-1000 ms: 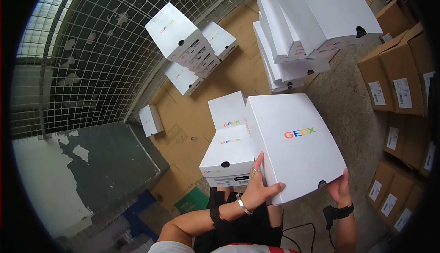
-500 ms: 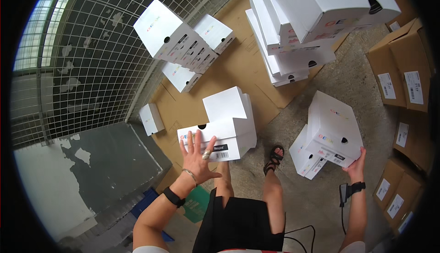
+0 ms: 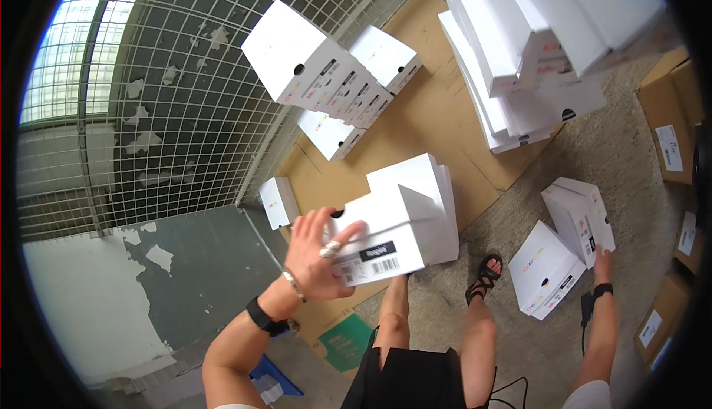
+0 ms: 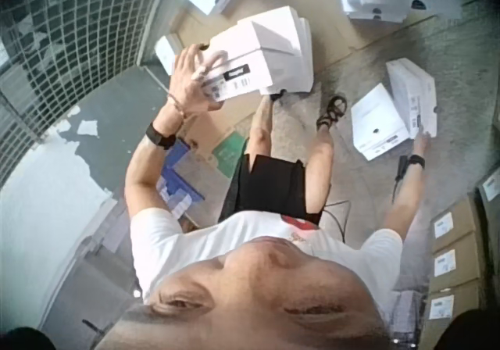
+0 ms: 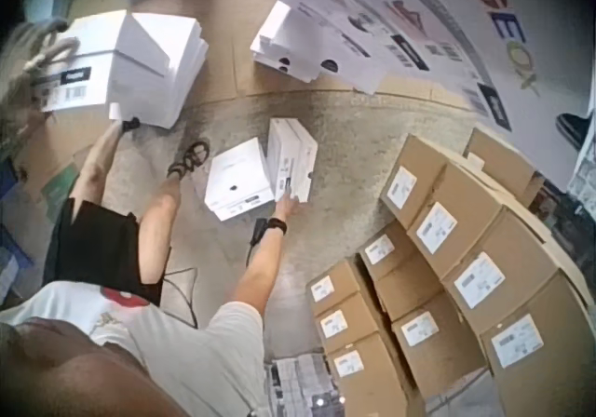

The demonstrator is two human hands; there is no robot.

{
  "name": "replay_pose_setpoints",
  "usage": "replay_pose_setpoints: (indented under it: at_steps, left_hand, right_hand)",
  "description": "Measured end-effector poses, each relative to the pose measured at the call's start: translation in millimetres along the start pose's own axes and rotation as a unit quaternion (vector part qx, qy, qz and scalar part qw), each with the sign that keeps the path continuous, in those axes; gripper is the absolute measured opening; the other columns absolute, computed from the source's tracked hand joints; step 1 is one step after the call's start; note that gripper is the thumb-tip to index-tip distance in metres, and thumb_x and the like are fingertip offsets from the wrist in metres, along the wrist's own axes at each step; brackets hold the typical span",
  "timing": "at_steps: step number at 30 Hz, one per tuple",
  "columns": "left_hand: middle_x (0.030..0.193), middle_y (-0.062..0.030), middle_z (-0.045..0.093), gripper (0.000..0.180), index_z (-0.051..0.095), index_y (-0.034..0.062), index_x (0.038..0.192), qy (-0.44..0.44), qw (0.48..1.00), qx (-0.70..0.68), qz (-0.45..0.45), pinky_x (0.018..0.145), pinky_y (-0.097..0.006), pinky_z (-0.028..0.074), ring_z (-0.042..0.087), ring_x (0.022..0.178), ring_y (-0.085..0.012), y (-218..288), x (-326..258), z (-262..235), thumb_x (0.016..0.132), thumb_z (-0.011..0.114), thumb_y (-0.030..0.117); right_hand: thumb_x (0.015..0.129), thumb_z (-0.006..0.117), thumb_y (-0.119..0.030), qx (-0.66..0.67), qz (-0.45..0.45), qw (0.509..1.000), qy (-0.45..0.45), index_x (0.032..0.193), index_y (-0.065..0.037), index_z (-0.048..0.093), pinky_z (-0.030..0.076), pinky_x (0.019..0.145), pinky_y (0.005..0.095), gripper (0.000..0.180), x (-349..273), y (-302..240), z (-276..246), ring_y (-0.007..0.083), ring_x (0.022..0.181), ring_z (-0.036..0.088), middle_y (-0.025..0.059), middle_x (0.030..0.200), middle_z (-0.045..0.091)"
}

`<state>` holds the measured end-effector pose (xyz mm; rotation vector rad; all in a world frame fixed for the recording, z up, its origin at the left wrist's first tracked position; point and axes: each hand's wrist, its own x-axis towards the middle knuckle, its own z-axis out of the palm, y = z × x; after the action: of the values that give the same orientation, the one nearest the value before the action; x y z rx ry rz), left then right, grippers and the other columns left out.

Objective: Organizing and stacking white Geox shoeboxes onto cardboard surfaces and into storage piles.

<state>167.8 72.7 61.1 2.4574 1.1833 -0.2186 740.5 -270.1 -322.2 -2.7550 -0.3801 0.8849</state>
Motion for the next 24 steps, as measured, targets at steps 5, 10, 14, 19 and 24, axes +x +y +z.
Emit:
replay_pose_setpoints:
  at_steps: [5, 10, 14, 19, 24]
  left_hand:
    - [0.108, -0.021, 0.041, 0.075, 0.054, 0.0127, 0.105, 0.188, 0.969, 0.159, 0.011, 0.077, -0.042, 0.032, 0.044, 0.095, -0.0344, -15.6, -13.0, -110.4, 0.032, 0.065, 0.017]
    - [0.113, -0.0125, 0.043, 0.067, 0.055, 0.0179, 0.107, 0.365, 0.859, 0.359, 0.007, 0.082, -0.043, 0.029, 0.038, 0.1, -0.0337, -55.6, 17.2, -161.2, 0.041, 0.066, 0.019]
    - [0.119, -0.0072, 0.041, 0.063, 0.051, 0.0241, 0.114, 0.351, 0.835, 0.422, -0.049, 0.088, -0.042, 0.025, 0.035, 0.106, -0.0322, -129.1, 77.3, -123.6, 0.054, 0.069, 0.032]
    - [0.119, -0.0006, 0.038, 0.052, 0.053, 0.0314, 0.109, 0.236, 0.862, 0.418, -0.161, 0.084, -0.04, 0.028, 0.031, 0.107, -0.0282, -223.2, 150.1, -54.6, 0.059, 0.065, 0.023]
    - [0.129, -0.0065, 0.031, 0.053, 0.05, 0.0286, 0.114, 0.272, 0.896, 0.349, -0.042, 0.093, -0.046, 0.024, 0.028, 0.118, -0.0308, -219.7, 145.0, -48.8, 0.065, 0.063, 0.012]
  right_hand:
    - [0.07, 0.055, -0.013, -0.059, -0.174, 0.974, -0.13, 0.092, 0.004, 0.052, 0.045, 0.065, 0.033, 0.028, -97.7, -38.9, 2.4, 0.0228, 0.074, 0.056, 0.0134, 0.078, 0.057]
    - [0.068, 0.056, -0.012, 0.053, -0.063, 0.975, -0.206, 0.089, 0.004, 0.055, 0.044, 0.057, 0.0282, 0.026, -140.6, -81.0, 6.6, 0.0174, 0.06, 0.055, 0.0109, 0.068, 0.058]
    - [0.072, 0.056, -0.011, 0.11, -0.049, 0.949, -0.292, 0.089, 0.003, 0.055, 0.043, 0.056, 0.0255, 0.022, -209.2, -190.0, 27.6, 0.0146, 0.062, 0.055, 0.01, 0.071, 0.06]
    - [0.074, 0.057, -0.011, 0.084, -0.108, 0.941, -0.31, 0.092, 0.003, 0.054, 0.044, 0.062, 0.0255, 0.022, -233.1, -216.7, 68.3, 0.0155, 0.07, 0.057, 0.0109, 0.075, 0.061]
    - [0.076, 0.058, -0.014, 0.033, -0.107, 0.944, -0.31, 0.094, 0.003, 0.053, 0.045, 0.068, 0.0261, 0.026, -248.8, -216.6, 100.7, 0.0165, 0.074, 0.058, 0.0117, 0.08, 0.061]
